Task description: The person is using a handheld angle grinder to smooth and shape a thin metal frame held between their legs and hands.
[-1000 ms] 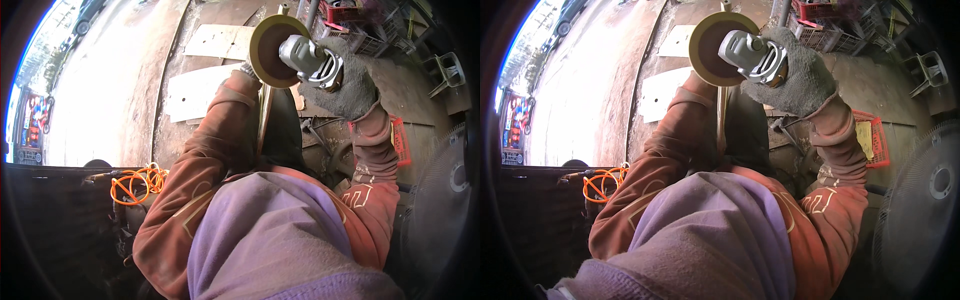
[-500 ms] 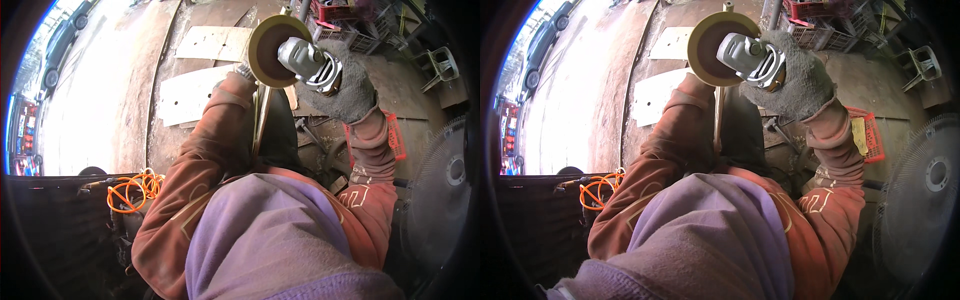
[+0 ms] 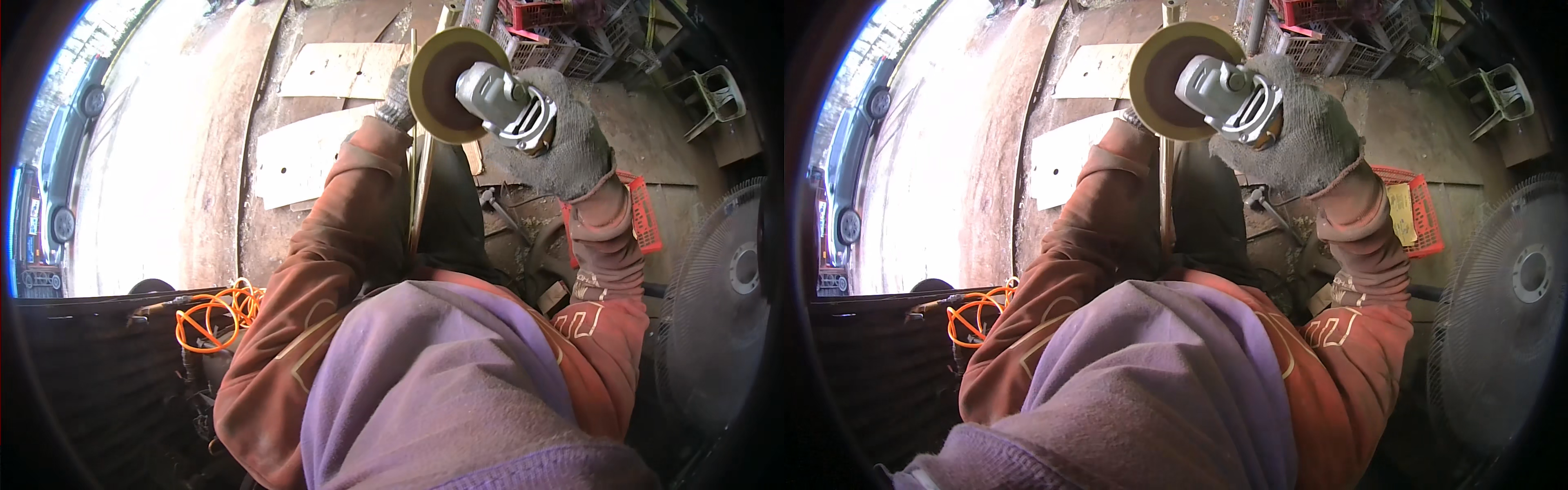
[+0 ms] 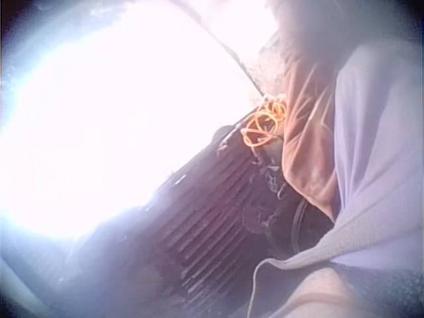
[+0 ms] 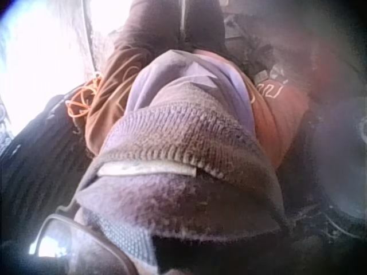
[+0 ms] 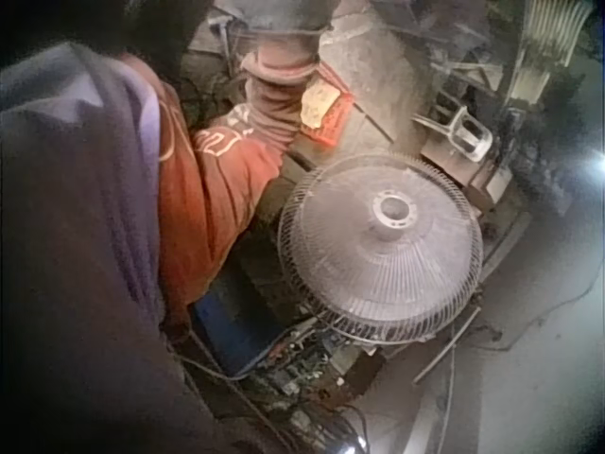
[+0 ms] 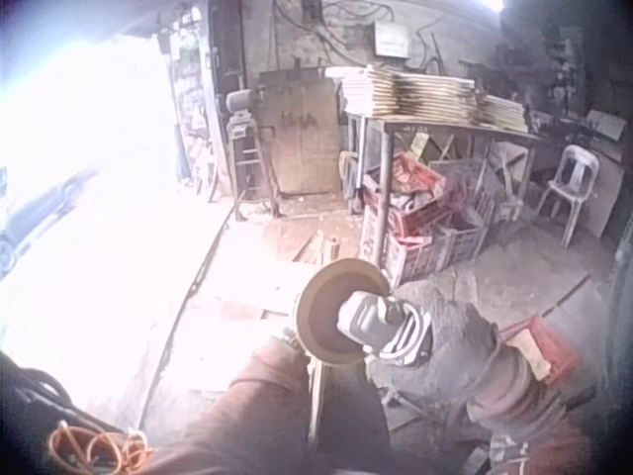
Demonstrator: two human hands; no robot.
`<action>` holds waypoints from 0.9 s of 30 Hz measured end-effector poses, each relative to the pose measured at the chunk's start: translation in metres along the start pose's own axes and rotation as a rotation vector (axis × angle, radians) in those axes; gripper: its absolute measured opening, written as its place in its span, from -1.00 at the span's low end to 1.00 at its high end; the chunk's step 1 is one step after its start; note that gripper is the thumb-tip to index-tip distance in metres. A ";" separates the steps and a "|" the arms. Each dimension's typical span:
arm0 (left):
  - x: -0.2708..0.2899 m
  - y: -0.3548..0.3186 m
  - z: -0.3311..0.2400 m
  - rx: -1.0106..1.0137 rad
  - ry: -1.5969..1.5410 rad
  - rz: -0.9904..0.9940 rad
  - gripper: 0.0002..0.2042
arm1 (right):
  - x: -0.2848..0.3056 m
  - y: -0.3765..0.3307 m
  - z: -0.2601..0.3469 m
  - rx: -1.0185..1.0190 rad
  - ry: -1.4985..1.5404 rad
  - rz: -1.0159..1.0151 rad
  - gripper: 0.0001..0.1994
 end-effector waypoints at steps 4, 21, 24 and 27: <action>-0.001 0.003 0.010 0.104 0.066 0.002 -0.72 | 0.006 0.010 0.001 0.006 0.027 -0.003 -0.29; -0.001 0.003 0.012 0.056 0.104 -0.003 -0.71 | 0.005 0.011 -0.011 0.066 0.121 -0.019 -0.29; -0.003 -0.001 0.017 0.056 -0.050 -0.057 -0.71 | -0.002 0.006 -0.010 0.013 0.073 0.027 -0.29; -0.002 0.000 0.022 0.078 -0.086 -0.028 -0.67 | -0.002 0.008 -0.007 0.061 0.057 -0.012 -0.28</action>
Point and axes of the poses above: each hand's wrist, its own y-axis towards the middle knuckle, its own x-axis out of the back of the hand, z = x × y, the point moved 6 cm from there along y, towards the middle knuckle, and after that the axes turned 1 degree about -z, right-handed, at the moved point
